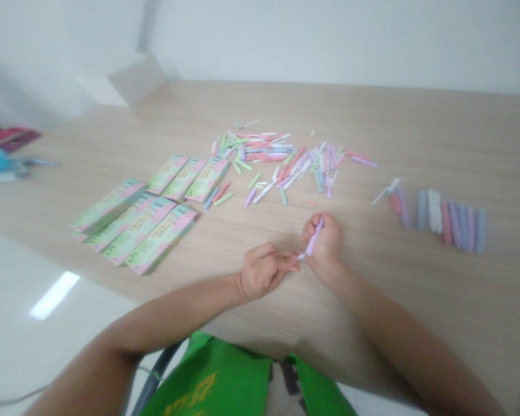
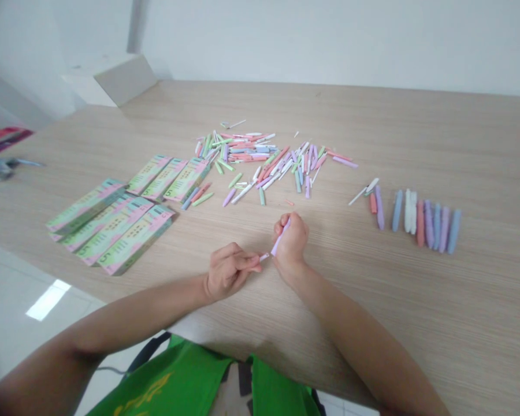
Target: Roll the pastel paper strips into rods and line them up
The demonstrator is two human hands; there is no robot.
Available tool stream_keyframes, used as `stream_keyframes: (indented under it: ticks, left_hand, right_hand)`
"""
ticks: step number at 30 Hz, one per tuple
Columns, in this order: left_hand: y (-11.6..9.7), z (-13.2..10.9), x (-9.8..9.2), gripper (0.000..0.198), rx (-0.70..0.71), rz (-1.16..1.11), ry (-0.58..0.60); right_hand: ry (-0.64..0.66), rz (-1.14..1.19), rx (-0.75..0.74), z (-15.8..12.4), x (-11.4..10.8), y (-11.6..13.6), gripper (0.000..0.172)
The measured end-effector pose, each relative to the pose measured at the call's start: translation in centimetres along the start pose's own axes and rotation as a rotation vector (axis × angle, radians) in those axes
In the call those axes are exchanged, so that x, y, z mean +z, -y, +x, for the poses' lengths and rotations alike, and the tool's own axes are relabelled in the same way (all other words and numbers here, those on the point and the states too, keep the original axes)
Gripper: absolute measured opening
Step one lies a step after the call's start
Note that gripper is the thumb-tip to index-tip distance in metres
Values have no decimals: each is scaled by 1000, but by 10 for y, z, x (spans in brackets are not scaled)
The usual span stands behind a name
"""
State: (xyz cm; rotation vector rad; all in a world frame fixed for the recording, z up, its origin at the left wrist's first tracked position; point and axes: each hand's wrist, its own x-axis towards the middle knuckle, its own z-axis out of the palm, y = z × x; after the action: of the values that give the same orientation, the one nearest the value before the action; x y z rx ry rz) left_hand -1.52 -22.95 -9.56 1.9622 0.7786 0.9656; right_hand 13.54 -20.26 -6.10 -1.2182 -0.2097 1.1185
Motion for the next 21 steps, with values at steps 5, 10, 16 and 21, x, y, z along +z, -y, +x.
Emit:
stream_keyframes:
  ticks: [5,10,16,21]
  left_hand:
    - [0,-6,1,8,-88,44,68]
    - [10,-8,-1,5,-6,175,-15]
    - [3,7,-10,9,35,255,-162]
    - [-15,22,-22,18,43,272,-328]
  right_hand:
    - [127,79,138,-14,1,-4,24]
    - [124,132,94,-27,3,-6,21]
    - [65,-90,-20,-26,-2,-15,25]
    - [100,-282,61,-27,-7,-30,38]
